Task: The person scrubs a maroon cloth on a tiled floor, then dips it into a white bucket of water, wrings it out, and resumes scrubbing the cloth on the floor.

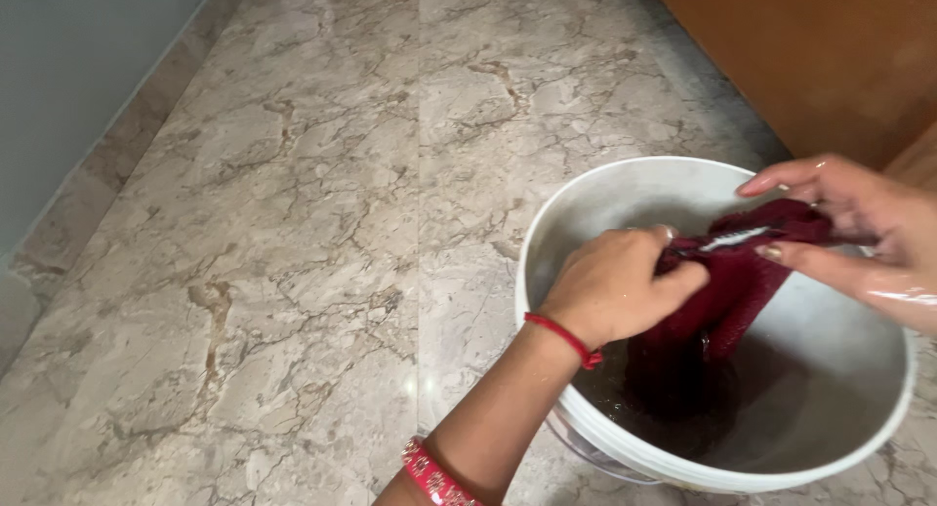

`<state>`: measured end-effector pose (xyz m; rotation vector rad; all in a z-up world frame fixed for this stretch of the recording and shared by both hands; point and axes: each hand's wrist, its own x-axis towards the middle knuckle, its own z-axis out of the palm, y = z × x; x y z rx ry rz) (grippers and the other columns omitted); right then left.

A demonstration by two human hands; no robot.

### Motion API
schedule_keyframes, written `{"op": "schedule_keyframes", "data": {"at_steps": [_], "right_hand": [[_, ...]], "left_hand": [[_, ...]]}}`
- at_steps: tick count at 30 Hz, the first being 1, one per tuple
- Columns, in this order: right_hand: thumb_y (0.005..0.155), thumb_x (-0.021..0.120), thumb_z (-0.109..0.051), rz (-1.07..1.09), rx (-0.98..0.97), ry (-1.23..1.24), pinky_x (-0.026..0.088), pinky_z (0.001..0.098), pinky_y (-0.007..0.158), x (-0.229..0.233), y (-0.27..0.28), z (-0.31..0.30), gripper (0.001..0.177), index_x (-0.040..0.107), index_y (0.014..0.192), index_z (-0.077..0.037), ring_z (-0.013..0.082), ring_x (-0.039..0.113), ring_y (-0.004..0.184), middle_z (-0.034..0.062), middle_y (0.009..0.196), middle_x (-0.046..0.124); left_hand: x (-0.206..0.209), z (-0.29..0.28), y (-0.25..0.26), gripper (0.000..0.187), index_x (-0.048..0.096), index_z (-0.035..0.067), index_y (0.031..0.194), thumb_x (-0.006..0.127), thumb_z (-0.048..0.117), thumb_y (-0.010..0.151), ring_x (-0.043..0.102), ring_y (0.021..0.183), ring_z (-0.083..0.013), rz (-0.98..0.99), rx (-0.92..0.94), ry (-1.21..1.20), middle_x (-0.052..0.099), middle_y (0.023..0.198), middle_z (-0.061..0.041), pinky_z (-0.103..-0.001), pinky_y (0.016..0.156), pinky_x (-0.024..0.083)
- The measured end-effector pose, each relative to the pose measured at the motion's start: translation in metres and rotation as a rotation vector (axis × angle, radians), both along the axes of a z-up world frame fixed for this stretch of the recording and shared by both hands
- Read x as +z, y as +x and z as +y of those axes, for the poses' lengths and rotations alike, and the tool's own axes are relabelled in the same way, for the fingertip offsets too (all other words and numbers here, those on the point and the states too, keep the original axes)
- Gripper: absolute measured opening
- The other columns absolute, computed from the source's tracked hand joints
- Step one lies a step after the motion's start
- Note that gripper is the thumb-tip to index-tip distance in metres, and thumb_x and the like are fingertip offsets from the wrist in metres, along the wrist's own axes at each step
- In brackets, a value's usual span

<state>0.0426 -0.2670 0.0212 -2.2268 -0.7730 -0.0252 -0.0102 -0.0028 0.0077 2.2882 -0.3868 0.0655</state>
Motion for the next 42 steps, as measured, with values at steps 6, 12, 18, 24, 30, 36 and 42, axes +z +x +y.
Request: {"op": "schedule_keyframes", "data": {"at_steps": [6, 12, 18, 24, 30, 36, 42], "right_hand": [[0.083, 0.072, -0.026, -0.4, -0.114, -0.536, 0.06, 0.0348, 0.074, 0.017, -0.029, 0.029, 0.041, 0.072, 0.123, -0.018, 0.0231, 0.074, 0.091, 0.0018, 0.123, 0.072], [0.088, 0.069, -0.031, -0.466, -0.211, -0.582, 0.06, 0.0394, 0.07, 0.021, -0.041, 0.033, 0.033, 0.075, 0.118, -0.019, 0.0277, 0.073, 0.084, 0.0023, 0.116, 0.074], [0.092, 0.065, -0.032, -0.376, -0.168, -0.568, 0.061, 0.0346, 0.069, 0.021, -0.035, 0.026, 0.026, 0.078, 0.113, -0.023, 0.0207, 0.075, 0.078, -0.0017, 0.112, 0.078], [0.084, 0.069, -0.027, -0.452, -0.131, -0.501, 0.056, 0.0429, 0.065, 0.025, -0.031, 0.026, 0.021, 0.077, 0.101, -0.02, 0.0285, 0.072, 0.078, 0.004, 0.094, 0.077], [0.083, 0.069, -0.025, -0.437, -0.12, -0.376, 0.054, 0.0447, 0.062, 0.024, -0.029, 0.021, 0.017, 0.076, 0.096, -0.018, 0.0308, 0.07, 0.071, 0.0072, 0.081, 0.074], [0.086, 0.069, -0.024, -0.363, -0.158, -0.243, 0.053, 0.0457, 0.06, 0.018, -0.029, 0.016, 0.011, 0.076, 0.091, -0.017, 0.0318, 0.069, 0.065, 0.0096, 0.069, 0.071], [0.086, 0.068, -0.024, -0.342, -0.155, -0.27, 0.052, 0.0476, 0.061, 0.021, -0.029, 0.017, 0.012, 0.077, 0.09, -0.018, 0.033, 0.069, 0.067, 0.0106, 0.07, 0.072]], "left_hand": [[0.002, -0.006, -0.007, 0.027, 0.072, 0.008, 0.111, 0.056, 0.017, 0.091, 0.071, 0.102, -0.0354, -0.447, 0.124, 0.012, 0.074, 0.107, -0.016, -0.047, 0.092, 0.054], [-0.007, -0.022, 0.006, 0.025, 0.07, 0.005, 0.11, 0.057, 0.017, 0.092, 0.073, 0.096, -0.0373, -0.255, 0.147, 0.249, 0.072, 0.108, -0.019, -0.047, 0.087, 0.057], [-0.078, -0.091, 0.083, 0.034, 0.082, 0.004, 0.102, 0.061, 0.01, 0.076, 0.075, 0.103, -0.0345, 0.296, -0.556, 0.916, 0.077, 0.111, -0.022, -0.043, 0.088, 0.059], [-0.204, -0.143, 0.077, 0.032, 0.079, 0.006, 0.108, 0.06, 0.013, 0.083, 0.072, 0.107, -0.0334, 0.245, -0.657, 1.049, 0.074, 0.117, -0.02, -0.045, 0.087, 0.058], [-0.25, -0.141, 0.062, 0.03, 0.076, 0.008, 0.114, 0.06, 0.017, 0.091, 0.069, 0.111, -0.0322, -0.145, -0.594, 1.006, 0.071, 0.122, -0.017, -0.046, 0.086, 0.058], [-0.222, -0.136, 0.072, 0.024, 0.078, 0.01, 0.111, 0.059, 0.016, 0.097, 0.07, 0.114, -0.0292, -0.219, -0.421, 0.77, 0.074, 0.12, -0.014, -0.045, 0.091, 0.058], [-0.187, -0.148, 0.052, 0.056, 0.06, 0.003, 0.136, 0.064, 0.036, 0.091, 0.061, 0.123, -0.0325, 0.42, -0.586, 1.022, 0.062, 0.135, -0.02, -0.047, 0.098, 0.049]]}}
